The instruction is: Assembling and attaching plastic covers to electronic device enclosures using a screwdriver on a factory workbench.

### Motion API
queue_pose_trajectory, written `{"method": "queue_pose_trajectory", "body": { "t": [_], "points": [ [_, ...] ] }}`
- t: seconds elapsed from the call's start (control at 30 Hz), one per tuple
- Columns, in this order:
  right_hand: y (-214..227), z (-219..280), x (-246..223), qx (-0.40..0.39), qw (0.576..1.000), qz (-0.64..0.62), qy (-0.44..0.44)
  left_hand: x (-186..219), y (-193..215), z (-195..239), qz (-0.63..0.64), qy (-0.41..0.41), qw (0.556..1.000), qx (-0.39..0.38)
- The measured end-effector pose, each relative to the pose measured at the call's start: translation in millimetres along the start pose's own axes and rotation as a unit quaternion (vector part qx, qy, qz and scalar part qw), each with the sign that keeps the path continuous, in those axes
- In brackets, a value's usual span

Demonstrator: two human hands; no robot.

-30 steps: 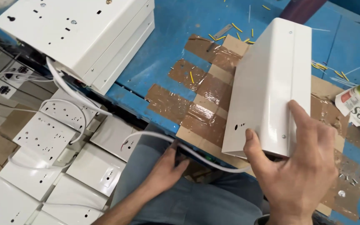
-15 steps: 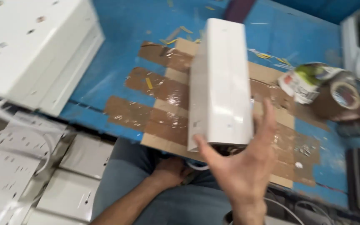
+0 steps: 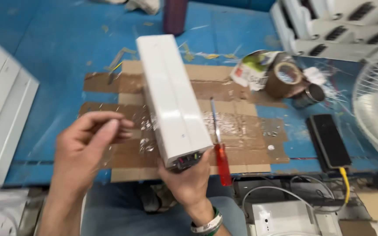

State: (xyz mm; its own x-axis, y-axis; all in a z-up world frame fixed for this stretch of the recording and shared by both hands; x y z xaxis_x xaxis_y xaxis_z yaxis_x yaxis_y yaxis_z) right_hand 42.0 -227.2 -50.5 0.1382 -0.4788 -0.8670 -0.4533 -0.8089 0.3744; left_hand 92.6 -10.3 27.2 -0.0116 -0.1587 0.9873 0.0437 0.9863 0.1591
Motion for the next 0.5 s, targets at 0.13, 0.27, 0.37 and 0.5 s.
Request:
{"method": "queue_pose_trajectory", "body": {
  "t": [0.13, 0.27, 0.37, 0.5],
  "points": [
    [17.5, -20.2, 14.9, -0.016, 0.998, -0.015, -0.058, -10.9, -16.2, -0.7, 0.119, -0.034, 0.992, 0.037],
    [27.0, -20.8, 15.8, -0.050, 0.998, -0.035, 0.027, -72.2, -67.9, 17.7, 0.138, 0.046, 0.987, -0.062],
    [21.7, -20.6, 18.2, -0.067, 0.995, -0.048, 0.058, -140.8, -121.1, 51.5, 0.186, 0.145, 0.926, -0.295],
    [17.6, -16.6, 20.6, -0.070, 0.995, -0.062, 0.046, -254.0, -172.6, 126.3, 0.212, 0.195, 0.766, -0.575]
  ]
}}
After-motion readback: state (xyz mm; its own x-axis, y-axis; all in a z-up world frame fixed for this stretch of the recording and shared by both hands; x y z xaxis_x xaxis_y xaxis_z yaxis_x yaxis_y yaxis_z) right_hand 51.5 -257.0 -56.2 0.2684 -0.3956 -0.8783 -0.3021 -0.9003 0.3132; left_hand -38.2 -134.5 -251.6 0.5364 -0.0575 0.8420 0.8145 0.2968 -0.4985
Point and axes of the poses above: each hand's wrist, its own z-axis away from the middle knuckle, its own y-axis out of the back of the hand, x = y × z, the point moved 8 cm from there along -z, towards the middle knuckle, and after that the axes turned 4 degrees about y, right-handed, at the moved point
